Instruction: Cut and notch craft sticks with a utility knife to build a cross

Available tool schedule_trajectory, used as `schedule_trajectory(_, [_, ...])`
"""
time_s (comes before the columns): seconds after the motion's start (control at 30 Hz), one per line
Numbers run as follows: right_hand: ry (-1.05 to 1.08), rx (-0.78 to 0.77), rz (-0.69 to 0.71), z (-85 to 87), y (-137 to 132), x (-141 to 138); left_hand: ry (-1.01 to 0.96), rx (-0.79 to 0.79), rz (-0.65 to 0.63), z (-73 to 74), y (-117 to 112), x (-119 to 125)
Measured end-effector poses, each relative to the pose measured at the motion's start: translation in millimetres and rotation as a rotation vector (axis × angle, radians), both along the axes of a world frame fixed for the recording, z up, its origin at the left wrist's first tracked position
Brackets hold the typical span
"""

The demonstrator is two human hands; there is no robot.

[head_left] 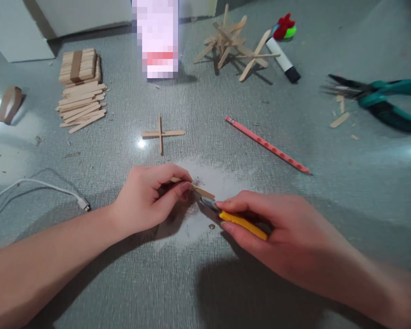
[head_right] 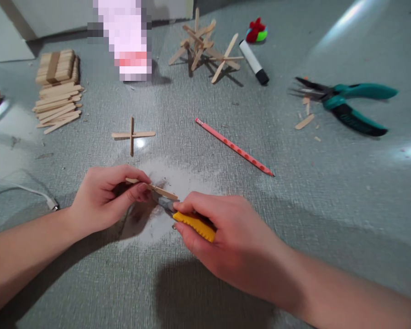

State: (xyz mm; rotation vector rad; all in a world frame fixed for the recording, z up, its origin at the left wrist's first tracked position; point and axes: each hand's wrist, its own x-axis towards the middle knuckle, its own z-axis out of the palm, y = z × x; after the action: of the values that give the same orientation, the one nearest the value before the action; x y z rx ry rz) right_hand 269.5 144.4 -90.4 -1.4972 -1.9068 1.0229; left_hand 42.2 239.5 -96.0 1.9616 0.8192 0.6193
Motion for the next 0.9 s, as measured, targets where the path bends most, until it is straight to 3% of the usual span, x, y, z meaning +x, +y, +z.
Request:
schedule_trajectory(0.23, [0.019, 0.002, 0.003, 0.3, 0, 0, 0.035, 0.094, -0.019, -0.2, -1, -1])
schedule_trajectory(0.5, [-0.002, 0.184, 0.070, 2.9, -3, -1, 0.044, 0.256, -0.036, 1.9, -3, -1])
schedule_trajectory(0.9, [0.001, 0.243, 0.071, 3.6, -7, -4, 0.024, 0.267, -0.045, 6.6, -5, -2])
